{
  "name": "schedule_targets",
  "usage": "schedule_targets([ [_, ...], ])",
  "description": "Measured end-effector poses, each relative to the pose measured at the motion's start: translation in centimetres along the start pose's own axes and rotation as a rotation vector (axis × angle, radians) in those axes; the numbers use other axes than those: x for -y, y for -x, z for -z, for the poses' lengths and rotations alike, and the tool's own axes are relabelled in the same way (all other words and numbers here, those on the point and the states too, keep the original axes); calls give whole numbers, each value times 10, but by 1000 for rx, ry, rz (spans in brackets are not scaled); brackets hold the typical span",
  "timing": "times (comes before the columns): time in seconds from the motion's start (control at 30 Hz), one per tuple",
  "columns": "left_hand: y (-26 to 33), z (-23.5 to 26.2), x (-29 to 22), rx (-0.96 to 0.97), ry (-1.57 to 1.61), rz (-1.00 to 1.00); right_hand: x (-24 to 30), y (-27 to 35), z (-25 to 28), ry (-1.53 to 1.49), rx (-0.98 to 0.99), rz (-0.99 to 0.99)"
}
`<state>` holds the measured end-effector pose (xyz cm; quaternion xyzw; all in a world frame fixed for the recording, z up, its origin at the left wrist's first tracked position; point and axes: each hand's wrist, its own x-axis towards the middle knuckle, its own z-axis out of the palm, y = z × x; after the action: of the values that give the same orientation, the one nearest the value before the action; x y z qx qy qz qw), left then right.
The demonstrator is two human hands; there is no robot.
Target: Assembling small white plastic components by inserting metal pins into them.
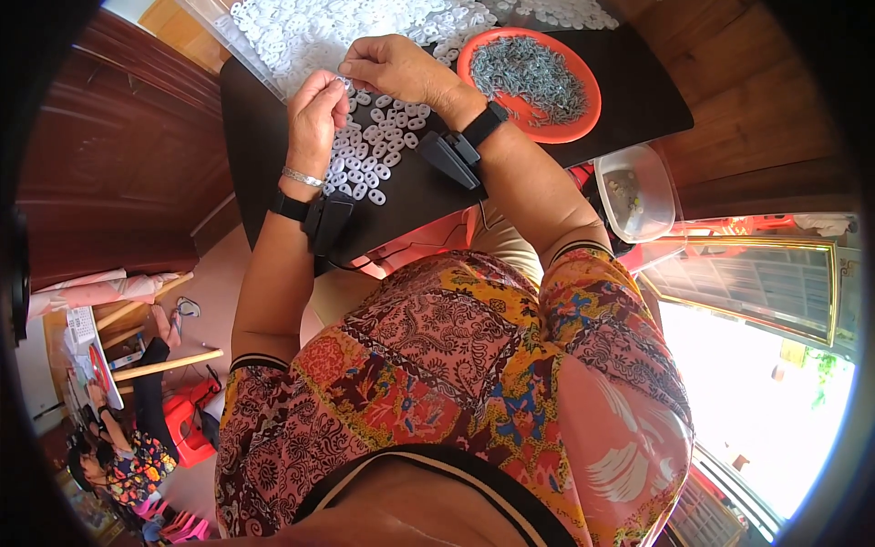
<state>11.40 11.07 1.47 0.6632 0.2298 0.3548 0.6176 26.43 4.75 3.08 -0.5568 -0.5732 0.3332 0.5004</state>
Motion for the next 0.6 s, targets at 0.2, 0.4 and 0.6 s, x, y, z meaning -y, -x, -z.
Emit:
schedule_targets([
  [0.2, 1, 0, -1, 2, -7, 8, 2, 1, -2, 48, -23, 1],
  [0.4, 1, 1, -1, 12, -4, 10, 2, 2, -1, 57, -47, 4],
  [0.6, 1, 1, 0, 13, -16, 20, 3, 4, -2, 83, -21, 30],
])
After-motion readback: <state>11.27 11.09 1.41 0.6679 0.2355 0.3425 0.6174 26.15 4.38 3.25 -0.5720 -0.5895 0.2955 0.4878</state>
